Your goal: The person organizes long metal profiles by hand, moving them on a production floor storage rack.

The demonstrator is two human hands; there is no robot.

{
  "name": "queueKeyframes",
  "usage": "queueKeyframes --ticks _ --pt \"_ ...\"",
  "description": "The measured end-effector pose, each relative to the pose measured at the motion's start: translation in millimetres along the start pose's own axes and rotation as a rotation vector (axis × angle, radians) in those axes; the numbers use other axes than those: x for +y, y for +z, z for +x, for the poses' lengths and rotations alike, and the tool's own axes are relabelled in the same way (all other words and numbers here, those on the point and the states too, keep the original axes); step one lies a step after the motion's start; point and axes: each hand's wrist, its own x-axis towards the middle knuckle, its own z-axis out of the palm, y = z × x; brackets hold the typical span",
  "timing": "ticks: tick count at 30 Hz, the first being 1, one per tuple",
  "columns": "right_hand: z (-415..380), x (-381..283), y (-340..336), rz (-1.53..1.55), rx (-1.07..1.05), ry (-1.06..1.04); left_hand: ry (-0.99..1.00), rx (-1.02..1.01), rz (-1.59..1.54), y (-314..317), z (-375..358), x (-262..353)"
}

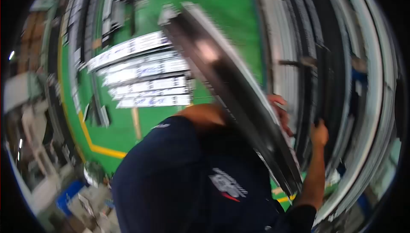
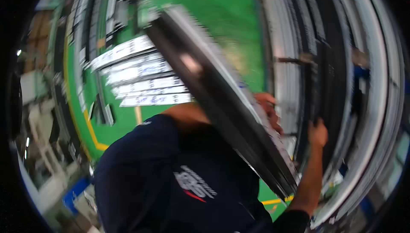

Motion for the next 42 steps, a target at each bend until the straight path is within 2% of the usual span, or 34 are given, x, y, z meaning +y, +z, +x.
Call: queueKeyframes --ticks 1,2,4,6,11,14,18,19,21,25,29,33,34,36,42 --pt "-6 -16 -4 0.004 -0.040 0.019 -0.035 0.030 -0.039 -2 -7 6" --pt "-3 -33 8 0.015 0.036 -0.046 -0.054 0.062 -0.048 -2 -18 16" --pt "-10 -67 6 -0.017 0.013 -0.077 -0.099 0.120 -0.066 3 -40 29" --pt "-2 -80 32 0.011 0.090 -0.242 -0.177 0.251 -0.014 33 -48 50" --pt "-17 -99 31 0.014 0.176 -0.329 -0.208 0.249 -0.054 14 -58 51" --pt "-40 -115 20 0.081 0.242 -0.451 -0.257 0.222 -0.073 6 -67 51" --pt "-67 -149 -42 0.136 0.291 -0.557 -0.264 0.256 -0.127 36 -68 62" --pt "-71 -154 -57 0.167 0.315 -0.601 -0.284 0.351 -0.152 34 -69 60" --pt "-82 -162 -107 0.107 0.286 -0.597 -0.270 0.279 -0.121 31 -52 54" --pt "-106 -190 -175 0.179 0.237 -0.749 -0.208 0.130 -0.066 33 -41 53" --pt "-129 -211 -218 0.180 0.170 -0.938 -0.151 0.152 -0.144 26 -39 50" --pt "-157 -216 -237 0.151 0.091 -0.985 -0.006 0.104 -0.092 27 -44 33" --pt "-154 -222 -244 0.164 0.052 -1.065 0.085 0.098 -0.028 31 -51 34" --pt "-160 -214 -250 0.084 0.028 -1.097 0.185 0.062 0.023 29 -49 23" --pt "-157 -197 -237 -0.021 0.061 -1.177 0.404 -0.052 0.142 24 -37 -3"
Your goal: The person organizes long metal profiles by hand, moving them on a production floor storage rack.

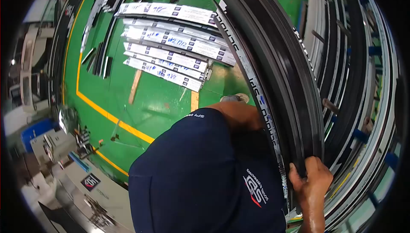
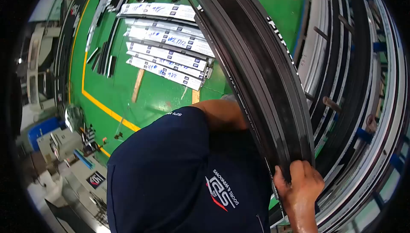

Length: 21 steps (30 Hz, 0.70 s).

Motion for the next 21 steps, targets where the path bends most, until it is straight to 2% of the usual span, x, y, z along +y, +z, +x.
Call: queueKeyframes --ticks 7,9,11,13,14,15,17,19,21 --pt "-7 1 18 -0.091 -0.001 -0.175 0.176 -0.143 0.114 -2 4 -17" --pt "-7 -2 12 -0.064 -0.075 -0.313 0.216 -0.166 0.159 -2 2 -20" --pt "-15 0 2 0.139 -0.146 -0.453 0.271 -0.199 0.210 0 -6 -23" --pt "-8 0 9 0.170 0.190 -0.564 0.327 -0.216 0.245 -2 -14 -21" --pt "-2 -6 10 0.172 0.201 -0.489 0.349 -0.223 0.249 -3 -17 -21" --pt "-2 -9 15 0.240 0.081 -0.425 0.368 -0.229 0.258 -4 -23 -23" --pt "-2 -23 33 0.148 -0.174 -0.491 0.422 -0.216 0.316 0 -41 -22" --pt "4 -29 59 0.222 -0.194 -0.509 0.460 -0.175 0.338 2 -53 -17" --pt "5 -42 76 0.116 -0.071 -0.499 0.483 -0.135 0.342 3 -66 -15"
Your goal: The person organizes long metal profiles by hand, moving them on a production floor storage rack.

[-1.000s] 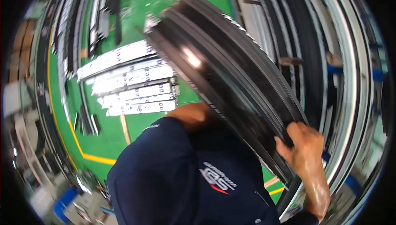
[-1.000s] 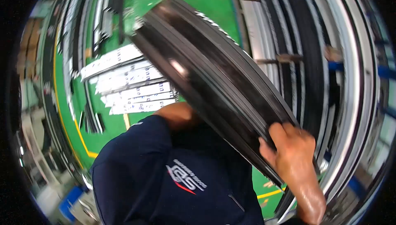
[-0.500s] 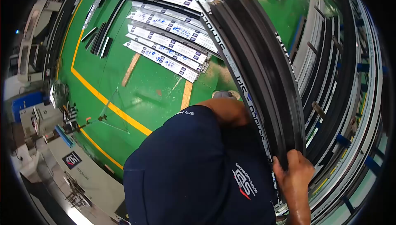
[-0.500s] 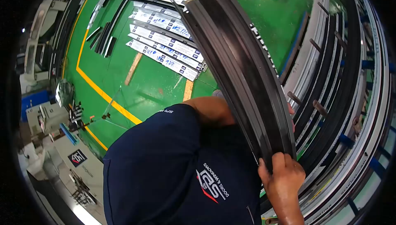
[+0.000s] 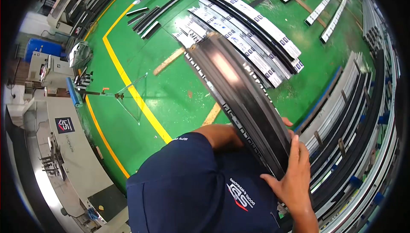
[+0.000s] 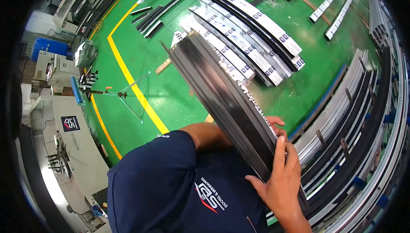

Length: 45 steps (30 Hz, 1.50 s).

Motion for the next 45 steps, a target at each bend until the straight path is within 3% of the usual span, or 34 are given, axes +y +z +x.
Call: queueKeyframes --ticks 6,14,20,25,33,40,45 --pt "36 -32 40 -0.107 0.028 0.023 0.052 0.188 0.005 7 -37 24" --pt "117 -67 83 -0.105 -0.131 -0.069 0.254 0.545 -0.017 7 -103 73" --pt "195 -70 126 -0.062 -0.261 -0.069 0.429 0.810 -0.048 -30 -160 139" --pt "275 -43 176 0.042 -0.246 -0.077 0.505 0.977 -0.076 -71 -193 193" --pt "383 37 264 0.236 -0.285 -0.071 0.576 1.093 -0.145 -148 -216 249" --pt "449 76 275 0.364 -0.355 0.014 0.583 1.130 -0.219 -189 -202 274" --pt "468 87 265 0.280 -0.361 0.035 0.586 1.128 -0.269 -207 -184 283"
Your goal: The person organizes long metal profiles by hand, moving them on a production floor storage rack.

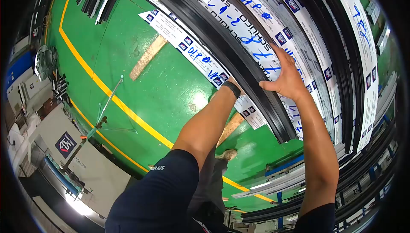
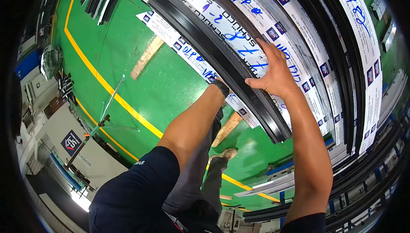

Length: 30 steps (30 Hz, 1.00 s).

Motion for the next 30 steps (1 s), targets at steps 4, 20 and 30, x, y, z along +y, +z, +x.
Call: queueKeyframes --ticks 4,20,30 --pt "19 10 -24 0.144 -0.033 -0.050 -0.012 0.021 -0.020 17 13 -3" --pt "34 29 -35 0.074 -0.046 0.127 -0.022 0.350 -0.076 27 18 -25" --pt "29 47 -2 -0.113 0.170 0.039 0.031 0.554 0.179 28 0 -28"
